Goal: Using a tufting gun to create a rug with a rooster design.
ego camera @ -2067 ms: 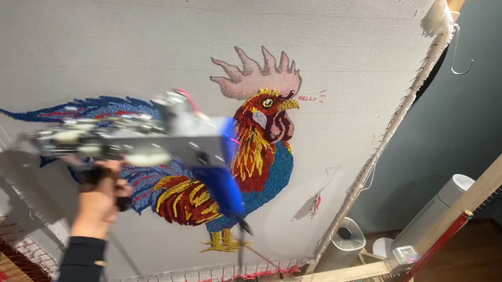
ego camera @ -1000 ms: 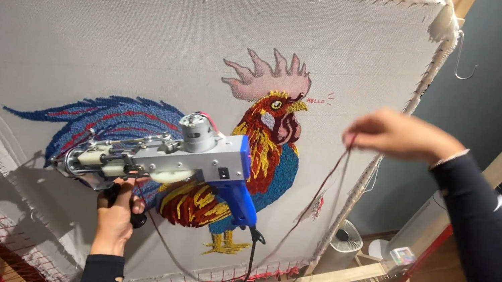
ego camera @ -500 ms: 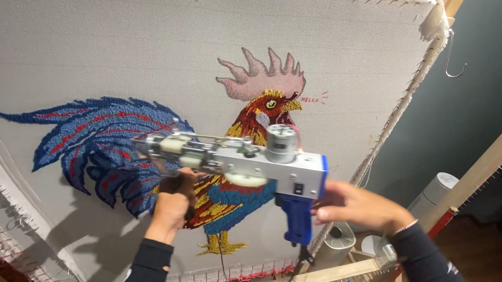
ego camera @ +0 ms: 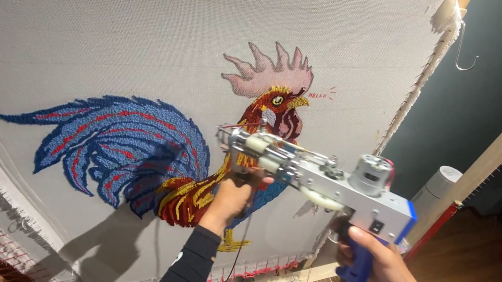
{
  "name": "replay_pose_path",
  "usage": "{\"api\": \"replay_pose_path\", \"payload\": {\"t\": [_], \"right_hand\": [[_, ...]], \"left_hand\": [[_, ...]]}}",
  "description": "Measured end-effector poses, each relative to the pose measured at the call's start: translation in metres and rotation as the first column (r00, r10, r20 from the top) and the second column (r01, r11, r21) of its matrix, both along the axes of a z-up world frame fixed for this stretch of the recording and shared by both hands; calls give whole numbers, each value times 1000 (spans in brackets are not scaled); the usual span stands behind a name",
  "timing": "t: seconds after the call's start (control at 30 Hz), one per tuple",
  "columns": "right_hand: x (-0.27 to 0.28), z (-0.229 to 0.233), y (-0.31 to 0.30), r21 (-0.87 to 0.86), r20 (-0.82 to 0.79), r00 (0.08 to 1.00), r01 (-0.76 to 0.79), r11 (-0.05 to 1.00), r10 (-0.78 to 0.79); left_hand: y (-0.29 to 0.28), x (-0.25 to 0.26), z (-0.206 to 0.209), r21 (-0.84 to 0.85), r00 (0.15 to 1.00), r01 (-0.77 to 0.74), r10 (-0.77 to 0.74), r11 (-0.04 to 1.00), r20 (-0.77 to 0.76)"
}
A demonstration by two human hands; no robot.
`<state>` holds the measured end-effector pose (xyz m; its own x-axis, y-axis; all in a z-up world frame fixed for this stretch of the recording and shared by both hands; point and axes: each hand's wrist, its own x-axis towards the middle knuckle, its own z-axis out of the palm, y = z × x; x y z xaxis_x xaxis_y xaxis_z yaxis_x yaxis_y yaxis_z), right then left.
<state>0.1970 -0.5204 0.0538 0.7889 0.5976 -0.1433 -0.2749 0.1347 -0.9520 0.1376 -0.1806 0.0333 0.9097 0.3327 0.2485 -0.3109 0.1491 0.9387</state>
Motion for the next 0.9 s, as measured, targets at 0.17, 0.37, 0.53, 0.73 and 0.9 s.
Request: {"api": "replay_pose_path", "payload": {"t": [0.17,0.37,0.53,0.73,0.9], "right_hand": [[-12,2,-11,169,79,996,26,985,-40],[-36,16,-4,265,79,979,160,951,-187],[-36,13,-1,320,54,979,171,932,-198],[-42,17,5,311,93,971,182,933,-221],[-42,19,10,301,114,969,176,937,-219]], "left_hand": [[-21,6,38,101,999,47,-46,994,-10],[-33,11,70,176,997,39,-26,984,-77],[-28,34,59,128,997,77,-77,989,0],[-23,44,60,160,993,113,-108,981,-40],[-19,46,65,159,988,134,-119,978,-100]]}}
